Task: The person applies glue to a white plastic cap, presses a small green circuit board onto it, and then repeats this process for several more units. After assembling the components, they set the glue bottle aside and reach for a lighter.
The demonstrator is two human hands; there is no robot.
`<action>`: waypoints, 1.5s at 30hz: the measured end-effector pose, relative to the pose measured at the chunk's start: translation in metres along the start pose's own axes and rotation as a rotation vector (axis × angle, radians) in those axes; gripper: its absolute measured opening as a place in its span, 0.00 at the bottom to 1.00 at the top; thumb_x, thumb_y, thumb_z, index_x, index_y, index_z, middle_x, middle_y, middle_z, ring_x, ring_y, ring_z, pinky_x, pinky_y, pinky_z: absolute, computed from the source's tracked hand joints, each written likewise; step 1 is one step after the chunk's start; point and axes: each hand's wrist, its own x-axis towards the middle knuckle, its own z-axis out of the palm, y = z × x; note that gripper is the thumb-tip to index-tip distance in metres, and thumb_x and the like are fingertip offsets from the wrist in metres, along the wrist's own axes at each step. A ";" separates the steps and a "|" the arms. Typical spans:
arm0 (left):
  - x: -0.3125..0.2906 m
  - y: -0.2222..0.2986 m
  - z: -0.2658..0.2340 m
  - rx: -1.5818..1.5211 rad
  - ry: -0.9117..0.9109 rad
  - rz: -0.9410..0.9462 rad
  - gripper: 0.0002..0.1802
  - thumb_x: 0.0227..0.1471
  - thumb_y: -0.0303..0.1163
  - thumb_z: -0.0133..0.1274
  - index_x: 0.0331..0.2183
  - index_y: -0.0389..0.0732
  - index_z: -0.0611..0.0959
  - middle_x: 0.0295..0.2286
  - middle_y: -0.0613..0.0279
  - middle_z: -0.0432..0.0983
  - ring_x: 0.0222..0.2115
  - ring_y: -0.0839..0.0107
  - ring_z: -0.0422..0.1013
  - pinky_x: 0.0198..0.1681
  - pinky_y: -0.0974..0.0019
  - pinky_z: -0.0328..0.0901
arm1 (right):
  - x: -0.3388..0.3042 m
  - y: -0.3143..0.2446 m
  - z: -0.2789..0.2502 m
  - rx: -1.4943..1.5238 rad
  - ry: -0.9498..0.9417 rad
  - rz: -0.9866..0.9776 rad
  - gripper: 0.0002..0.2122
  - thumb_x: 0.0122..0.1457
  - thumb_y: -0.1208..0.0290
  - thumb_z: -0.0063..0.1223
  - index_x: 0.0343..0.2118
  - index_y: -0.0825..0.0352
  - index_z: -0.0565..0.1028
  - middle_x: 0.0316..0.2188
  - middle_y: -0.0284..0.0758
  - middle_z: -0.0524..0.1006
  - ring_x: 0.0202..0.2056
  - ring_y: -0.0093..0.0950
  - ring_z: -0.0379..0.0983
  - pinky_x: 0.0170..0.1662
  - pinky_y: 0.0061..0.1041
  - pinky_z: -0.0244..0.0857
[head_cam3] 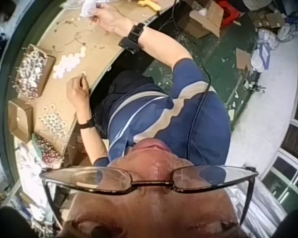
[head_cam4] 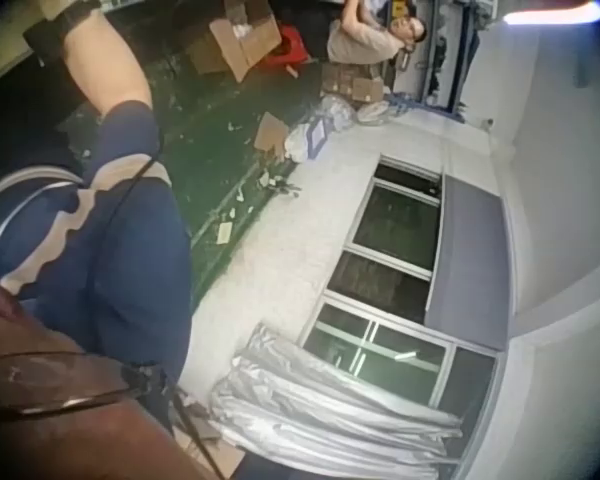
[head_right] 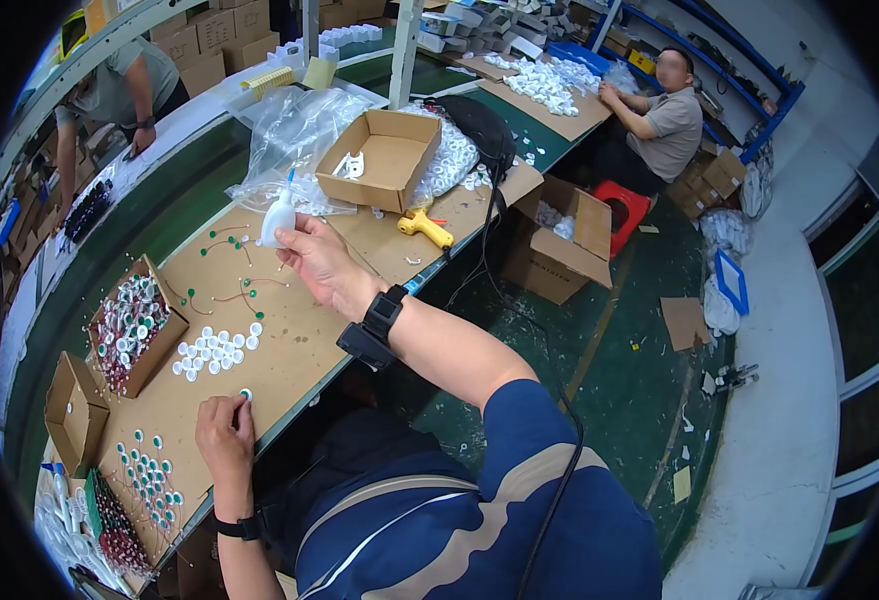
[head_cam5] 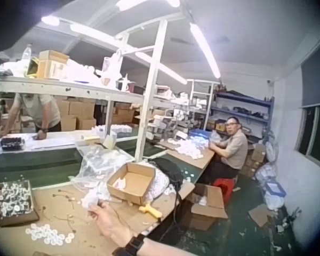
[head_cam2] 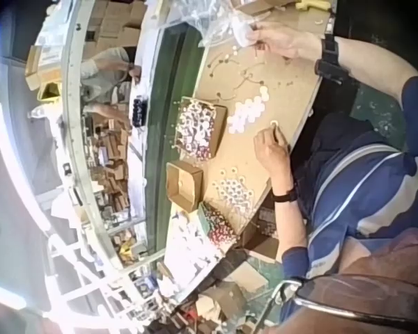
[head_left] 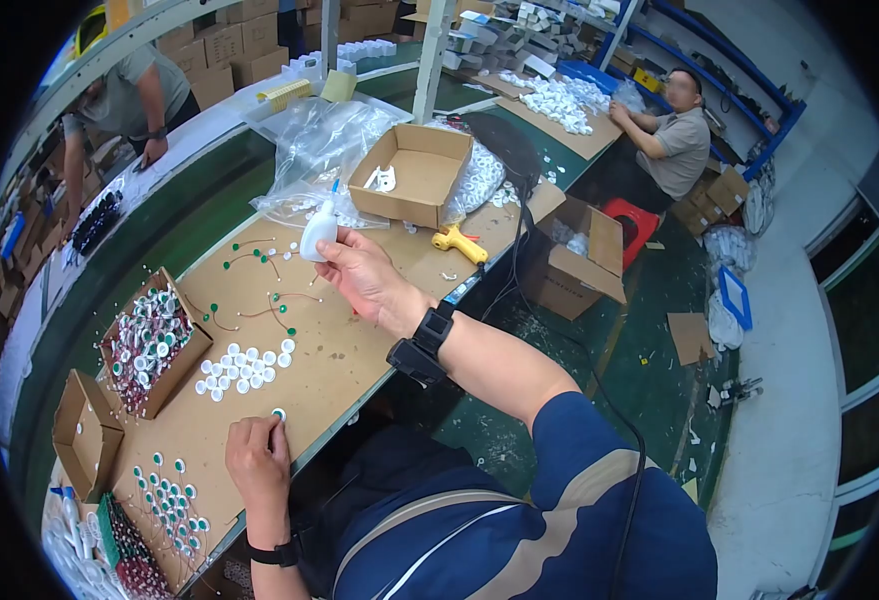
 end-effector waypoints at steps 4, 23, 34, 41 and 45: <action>0.000 -0.002 0.000 0.002 0.002 -0.004 0.05 0.53 0.20 0.68 0.33 0.34 0.87 0.29 0.53 0.79 0.31 0.54 0.76 0.37 0.55 0.72 | 0.002 0.000 0.002 -0.002 -0.005 0.002 0.18 0.71 0.72 0.63 0.61 0.62 0.74 0.52 0.30 0.82 0.52 0.21 0.77 0.56 0.26 0.71; 0.000 -0.005 -0.004 -0.013 0.017 0.001 0.04 0.51 0.23 0.69 0.31 0.38 0.89 0.29 0.54 0.81 0.33 0.53 0.78 0.37 0.53 0.74 | 0.005 -0.008 0.018 -0.013 -0.094 -0.040 0.15 0.69 0.75 0.62 0.57 0.63 0.76 0.50 0.29 0.81 0.52 0.23 0.78 0.56 0.25 0.72; 0.000 -0.006 -0.006 -0.012 -0.001 0.001 0.04 0.51 0.24 0.70 0.32 0.38 0.89 0.28 0.56 0.81 0.32 0.54 0.77 0.37 0.54 0.73 | 0.011 0.002 0.050 -0.061 -0.102 -0.002 0.17 0.67 0.78 0.63 0.57 0.65 0.75 0.51 0.32 0.81 0.52 0.24 0.78 0.57 0.25 0.73; 0.000 -0.008 -0.007 -0.023 0.002 0.008 0.04 0.52 0.24 0.69 0.31 0.38 0.88 0.29 0.57 0.81 0.33 0.55 0.77 0.37 0.54 0.73 | 0.012 0.000 0.075 -0.115 -0.115 -0.060 0.16 0.72 0.72 0.56 0.59 0.68 0.73 0.50 0.35 0.78 0.47 0.26 0.75 0.53 0.30 0.72; -0.003 -0.011 -0.009 -0.017 -0.009 0.006 0.04 0.52 0.24 0.69 0.32 0.38 0.88 0.28 0.57 0.80 0.33 0.55 0.77 0.38 0.54 0.73 | 0.014 -0.014 0.077 0.269 -0.199 0.140 0.18 0.73 0.69 0.48 0.61 0.69 0.72 0.42 0.35 0.75 0.40 0.27 0.70 0.46 0.30 0.68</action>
